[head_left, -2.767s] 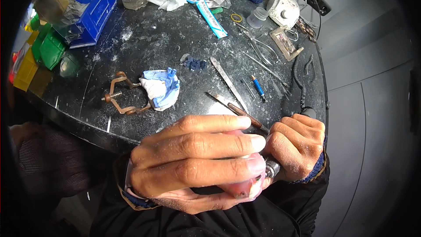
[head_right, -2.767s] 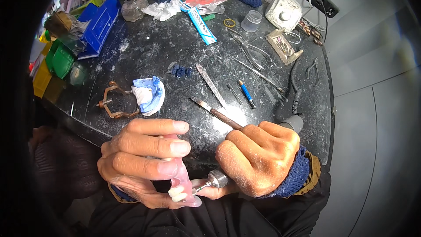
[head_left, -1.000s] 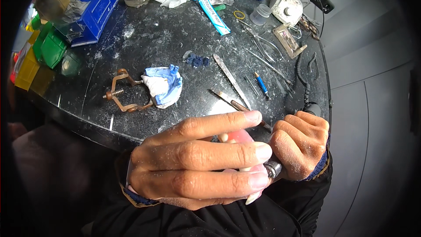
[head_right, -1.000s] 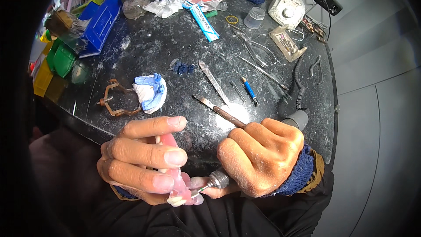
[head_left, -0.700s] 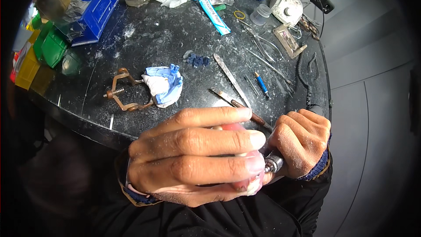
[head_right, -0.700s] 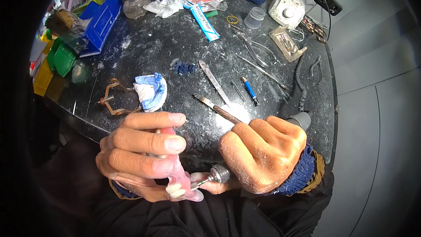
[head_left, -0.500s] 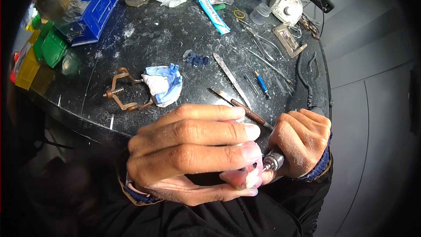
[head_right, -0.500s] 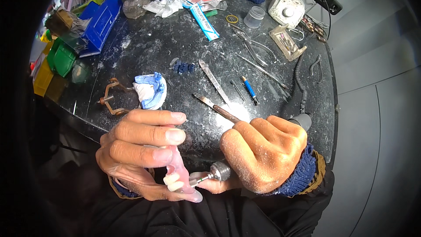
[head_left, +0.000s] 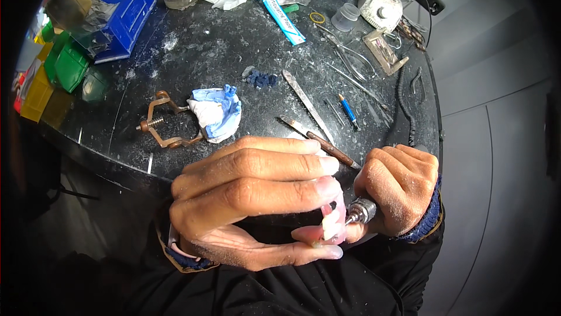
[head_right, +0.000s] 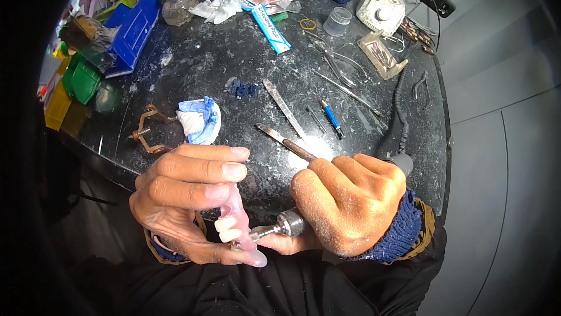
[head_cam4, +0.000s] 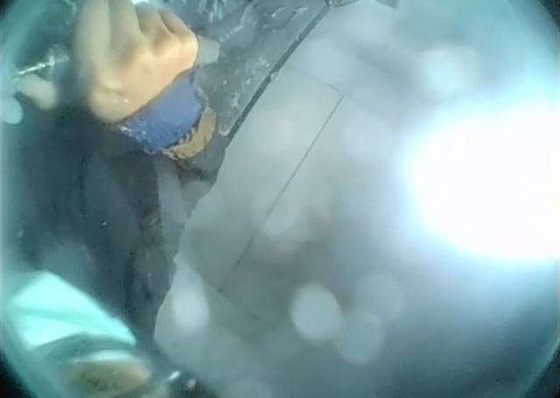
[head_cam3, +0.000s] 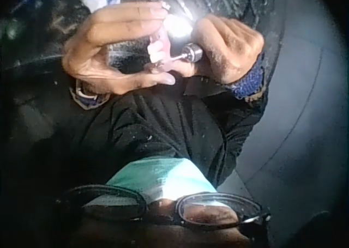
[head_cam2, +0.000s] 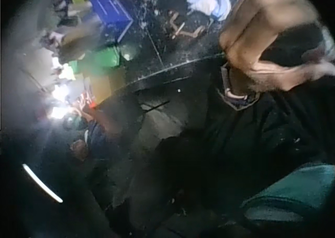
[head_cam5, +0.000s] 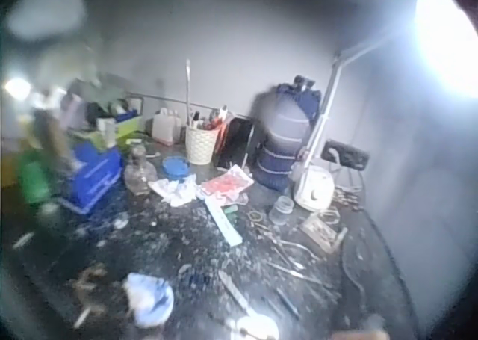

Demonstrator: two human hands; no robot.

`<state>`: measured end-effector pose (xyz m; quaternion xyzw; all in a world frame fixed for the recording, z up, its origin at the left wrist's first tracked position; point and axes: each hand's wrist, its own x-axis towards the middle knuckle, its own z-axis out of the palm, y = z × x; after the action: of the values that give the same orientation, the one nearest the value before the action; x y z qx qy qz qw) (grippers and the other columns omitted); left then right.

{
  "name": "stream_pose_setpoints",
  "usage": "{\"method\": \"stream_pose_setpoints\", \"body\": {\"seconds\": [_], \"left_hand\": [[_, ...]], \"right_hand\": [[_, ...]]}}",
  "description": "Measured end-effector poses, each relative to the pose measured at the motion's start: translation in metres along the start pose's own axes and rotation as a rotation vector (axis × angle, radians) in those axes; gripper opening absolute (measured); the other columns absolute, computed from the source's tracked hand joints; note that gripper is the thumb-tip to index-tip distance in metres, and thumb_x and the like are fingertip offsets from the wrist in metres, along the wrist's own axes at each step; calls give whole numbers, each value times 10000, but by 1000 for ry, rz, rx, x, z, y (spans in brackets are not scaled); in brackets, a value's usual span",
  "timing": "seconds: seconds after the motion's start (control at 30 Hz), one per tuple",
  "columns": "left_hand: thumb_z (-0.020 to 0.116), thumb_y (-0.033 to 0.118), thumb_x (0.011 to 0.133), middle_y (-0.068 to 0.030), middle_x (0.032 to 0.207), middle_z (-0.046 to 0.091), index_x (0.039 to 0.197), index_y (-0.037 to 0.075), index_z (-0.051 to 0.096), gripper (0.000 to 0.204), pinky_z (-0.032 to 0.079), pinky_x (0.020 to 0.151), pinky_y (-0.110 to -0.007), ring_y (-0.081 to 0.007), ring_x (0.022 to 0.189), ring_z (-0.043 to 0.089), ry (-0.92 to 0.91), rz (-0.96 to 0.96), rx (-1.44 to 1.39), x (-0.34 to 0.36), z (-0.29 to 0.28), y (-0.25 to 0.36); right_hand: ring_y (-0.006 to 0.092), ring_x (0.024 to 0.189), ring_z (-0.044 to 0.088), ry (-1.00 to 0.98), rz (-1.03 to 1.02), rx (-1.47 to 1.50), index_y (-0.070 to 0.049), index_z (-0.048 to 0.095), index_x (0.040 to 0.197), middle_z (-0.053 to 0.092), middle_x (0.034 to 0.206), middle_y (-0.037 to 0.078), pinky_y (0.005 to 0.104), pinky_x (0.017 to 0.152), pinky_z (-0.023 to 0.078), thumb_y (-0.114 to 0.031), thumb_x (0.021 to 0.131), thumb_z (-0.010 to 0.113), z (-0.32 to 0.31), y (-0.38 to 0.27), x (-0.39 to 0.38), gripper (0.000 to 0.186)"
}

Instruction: The person separates a denture from its dental cast using a knife, then trims and grinds the denture edges using a rotary tool.

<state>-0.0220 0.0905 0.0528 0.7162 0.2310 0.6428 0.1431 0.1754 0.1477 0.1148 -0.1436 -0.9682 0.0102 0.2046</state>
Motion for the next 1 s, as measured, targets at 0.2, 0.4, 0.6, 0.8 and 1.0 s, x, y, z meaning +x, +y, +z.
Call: {"method": "stream_pose_setpoints", "body": {"seconds": [0.2,0.4,0.6,0.8,1.0], "left_hand": [[937,275,442,-197,911,615,963,-27,553,714,559,639,-319,-338,833,654,18,4,-5,-3,2,-2],[937,290,440,-202,912,616,959,-30,551,721,558,654,-315,-338,845,654,25,5,19,-4,2,-2],[939,286,439,-208,919,612,965,-30,548,727,561,670,-319,-349,869,653,-1,-7,28,-3,1,-1],[938,278,447,-209,934,606,971,-29,544,724,566,663,-324,-347,878,653,0,-29,9,-4,1,-2],[938,277,452,-208,936,608,990,-28,535,738,565,669,-321,-344,889,650,-13,-59,10,-4,1,-3]], "right_hand": [[137,366,419,-20,-1,3,-68,438,582,434,524,26,265,338,326,-480,644,733,-1,-1,0,511],[131,365,426,-11,37,-9,-69,437,581,452,529,27,256,338,319,-502,629,740,1,-1,-1,530],[132,362,422,-8,54,-23,-68,445,588,443,527,24,257,336,319,-499,629,738,-2,-4,0,523],[134,364,424,-30,39,-27,-63,455,597,434,524,19,256,338,317,-487,605,749,-2,-3,0,516],[137,375,435,-10,51,-15,-63,457,605,451,533,25,259,345,328,-454,599,761,0,-1,0,495]]}}
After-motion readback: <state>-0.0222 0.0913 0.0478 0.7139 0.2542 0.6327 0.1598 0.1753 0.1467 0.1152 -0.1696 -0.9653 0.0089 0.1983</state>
